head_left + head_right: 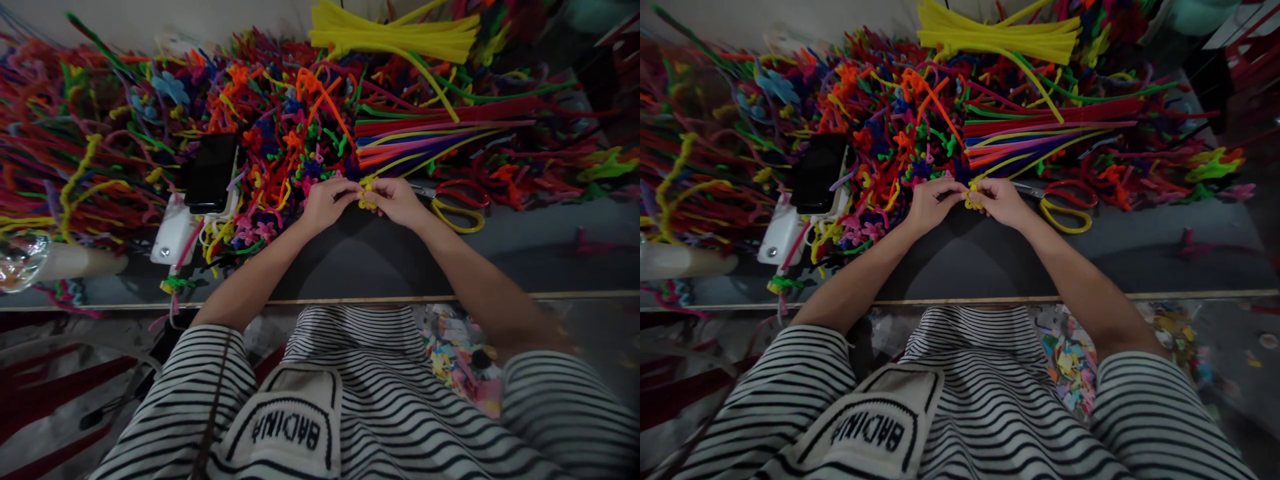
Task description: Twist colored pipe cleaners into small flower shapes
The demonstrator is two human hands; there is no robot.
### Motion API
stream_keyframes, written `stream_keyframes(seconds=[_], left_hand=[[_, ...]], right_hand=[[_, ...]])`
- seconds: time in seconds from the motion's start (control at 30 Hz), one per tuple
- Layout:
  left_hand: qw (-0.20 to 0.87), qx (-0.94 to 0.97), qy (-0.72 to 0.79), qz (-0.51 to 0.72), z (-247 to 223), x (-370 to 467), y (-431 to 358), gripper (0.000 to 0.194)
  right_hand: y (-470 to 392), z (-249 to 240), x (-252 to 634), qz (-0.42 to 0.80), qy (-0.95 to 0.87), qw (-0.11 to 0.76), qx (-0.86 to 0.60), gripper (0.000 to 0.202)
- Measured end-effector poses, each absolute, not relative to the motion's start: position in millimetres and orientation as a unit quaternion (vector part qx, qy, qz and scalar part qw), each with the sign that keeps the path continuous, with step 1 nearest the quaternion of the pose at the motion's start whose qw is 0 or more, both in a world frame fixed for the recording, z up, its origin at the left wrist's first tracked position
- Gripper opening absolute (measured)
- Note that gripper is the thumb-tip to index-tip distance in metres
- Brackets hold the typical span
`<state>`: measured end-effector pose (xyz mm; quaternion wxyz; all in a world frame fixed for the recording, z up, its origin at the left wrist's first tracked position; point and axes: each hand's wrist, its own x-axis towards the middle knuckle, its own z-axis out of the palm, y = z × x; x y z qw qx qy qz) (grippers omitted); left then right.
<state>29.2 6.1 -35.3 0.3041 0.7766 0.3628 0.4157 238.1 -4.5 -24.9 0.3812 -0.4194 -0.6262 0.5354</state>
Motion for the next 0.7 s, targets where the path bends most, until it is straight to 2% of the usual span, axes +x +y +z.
stream_keyframes(seconds=[0.5, 0.63, 0.7], left_hand=[[0.322, 0.752, 0.363, 0.447, -35.4, 31.8, 5.9, 0.016], [0.284, 0.754, 0.402, 0.434, -39.9, 32.5, 5.9, 0.020], [0.252, 0.773, 0.420, 0.403, -41.8, 32.9, 4.5, 0.028]], right_hand=[[-5.2, -24.3, 235.0, 0.540, -0.612, 0.394, -0.422, 0.060], [-3.9, -28.2, 229.7, 0.501, -0.584, 0.456, -0.446, 0.063], [-3.2, -29.8, 228.1, 0.472, -0.568, 0.495, -0.458, 0.063]])
